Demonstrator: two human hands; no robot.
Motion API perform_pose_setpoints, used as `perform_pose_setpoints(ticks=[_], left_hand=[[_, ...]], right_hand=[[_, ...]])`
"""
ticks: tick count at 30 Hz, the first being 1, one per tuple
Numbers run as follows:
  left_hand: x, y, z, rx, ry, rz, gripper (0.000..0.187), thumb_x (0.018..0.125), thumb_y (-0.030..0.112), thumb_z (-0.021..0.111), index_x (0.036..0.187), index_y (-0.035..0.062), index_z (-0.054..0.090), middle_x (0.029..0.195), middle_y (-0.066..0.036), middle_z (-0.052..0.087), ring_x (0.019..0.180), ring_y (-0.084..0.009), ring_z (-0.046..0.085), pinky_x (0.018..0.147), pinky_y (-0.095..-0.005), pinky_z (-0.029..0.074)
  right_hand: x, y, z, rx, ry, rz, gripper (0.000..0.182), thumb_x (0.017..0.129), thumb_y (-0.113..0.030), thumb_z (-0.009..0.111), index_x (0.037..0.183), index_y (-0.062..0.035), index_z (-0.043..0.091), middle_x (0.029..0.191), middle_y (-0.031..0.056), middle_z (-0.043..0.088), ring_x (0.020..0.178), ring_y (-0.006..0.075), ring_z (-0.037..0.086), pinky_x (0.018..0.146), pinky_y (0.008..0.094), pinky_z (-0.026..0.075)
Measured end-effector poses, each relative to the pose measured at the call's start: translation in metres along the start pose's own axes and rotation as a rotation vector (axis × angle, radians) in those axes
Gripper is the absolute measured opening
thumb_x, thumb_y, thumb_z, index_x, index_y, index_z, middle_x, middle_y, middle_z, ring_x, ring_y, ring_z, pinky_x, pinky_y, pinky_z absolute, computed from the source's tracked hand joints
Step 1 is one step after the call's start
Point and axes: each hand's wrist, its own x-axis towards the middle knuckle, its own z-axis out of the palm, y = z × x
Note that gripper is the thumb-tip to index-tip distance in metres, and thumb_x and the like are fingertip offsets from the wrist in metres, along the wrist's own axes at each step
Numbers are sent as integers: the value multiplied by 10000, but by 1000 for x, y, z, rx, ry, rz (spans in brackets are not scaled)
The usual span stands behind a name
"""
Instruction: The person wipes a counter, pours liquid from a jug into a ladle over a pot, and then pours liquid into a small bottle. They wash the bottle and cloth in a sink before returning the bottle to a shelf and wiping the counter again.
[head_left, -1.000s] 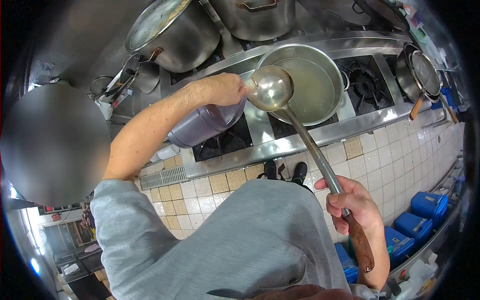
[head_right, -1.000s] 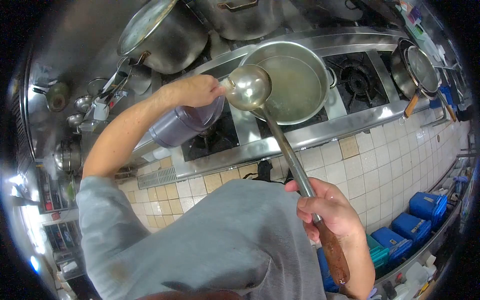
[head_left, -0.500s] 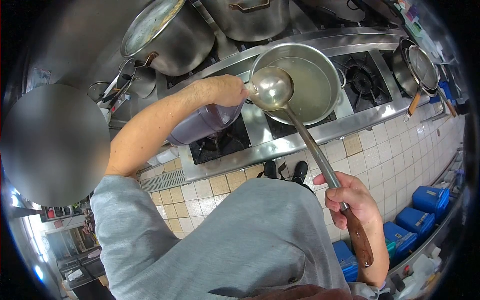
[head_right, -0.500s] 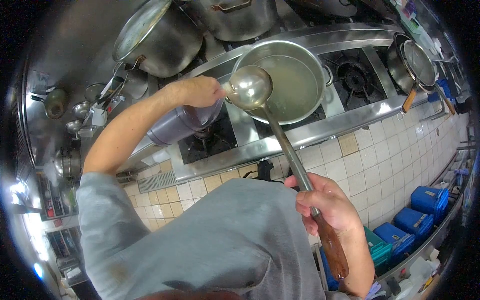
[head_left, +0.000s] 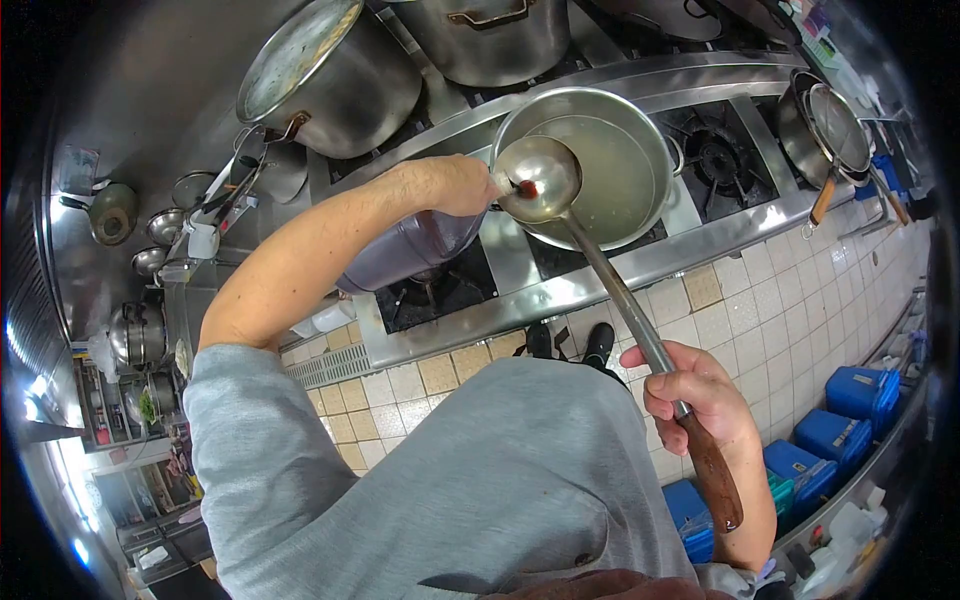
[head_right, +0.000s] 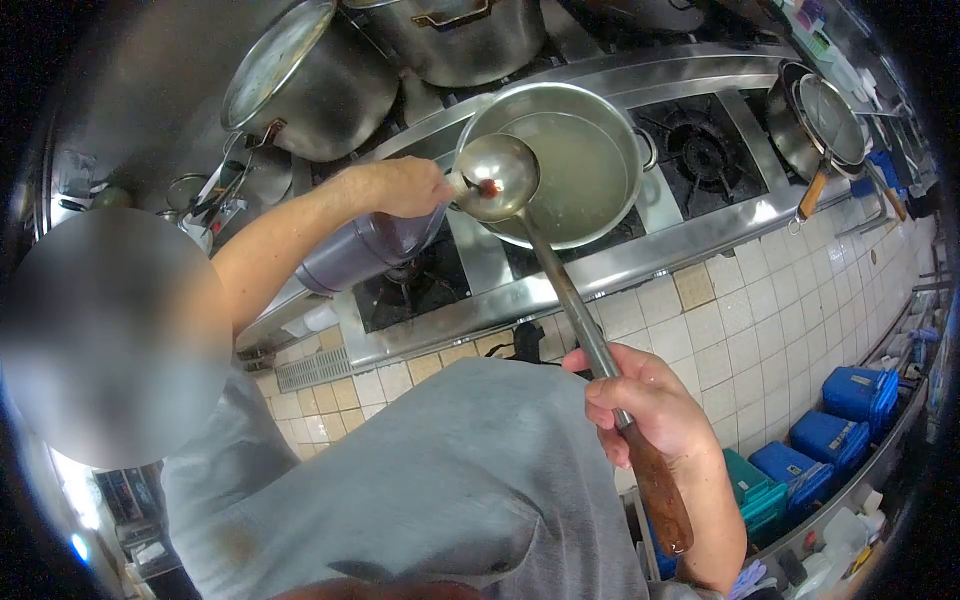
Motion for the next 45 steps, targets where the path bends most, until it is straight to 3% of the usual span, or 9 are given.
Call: perform_pose_setpoints(ticks=[5, 13, 29, 37, 41, 43, 45], left_hand=[[5, 1, -1, 101, -26, 91, 364, 976, 258, 429, 997, -12, 672, 991, -282, 667, 966, -443, 646, 882, -501, 504], [11, -1, 5, 27, -40, -18, 350, 977, 237, 418, 1016, 1, 673, 997, -282, 666, 967, -442, 645, 889, -509, 499], [8, 9, -7, 25, -24, -48, 336, 971, 220, 418, 1040, -2, 660, 999, -273, 664, 990, -431, 645, 889, -505, 505], [14, 13, -11, 252, -94, 82, 278, 905, 147, 450, 1045, 23, 655, 958, -260, 659, 962, -425, 660, 861, -505, 519], [9, 20, -18, 277, -101, 109, 309, 942, 184, 441, 1050, 1, 666, 988, -266, 668, 985, -426, 657, 885, -498, 512], [6, 26, -20, 101, -75, -61, 383, 986, 245, 422, 1060, -35, 673, 1032, -274, 673, 1021, -426, 650, 918, -489, 499], [6, 27, -22, 106, -82, -47, 418, 999, 275, 415, 1063, -48, 673, 1050, -276, 672, 1033, -427, 646, 929, -487, 493]], right_hand=[[0, 1, -1, -18, 10, 11, 383, 819, -54, 556, 1186, 58, 548, 606, 22, 477, 362, 132, 450, 321, 269, 364], [-1, 4, -2, -8, 3, -6, 386, 817, -63, 560, 1180, 67, 544, 607, 15, 476, 360, 129, 445, 321, 266, 358], [0, 9, -10, 5, 18, -19, 389, 810, -86, 573, 1167, 62, 534, 609, -4, 475, 363, 112, 450, 322, 256, 335], [1, 8, -12, 17, 23, -16, 386, 809, -89, 573, 1165, 58, 539, 610, 1, 477, 361, 114, 453, 324, 253, 340], [3, 9, -16, 34, 20, -13, 376, 811, -94, 573, 1155, 56, 548, 612, 5, 481, 360, 117, 454, 320, 257, 336], [4, 9, -18, 38, 18, -12, 373, 813, -95, 575, 1153, 57, 549, 613, 6, 483, 359, 117, 454, 318, 258, 335], [4, 9, -19, 42, 16, -12, 371, 815, -97, 576, 1151, 58, 550, 614, 6, 484, 358, 117, 455, 316, 259, 333]])
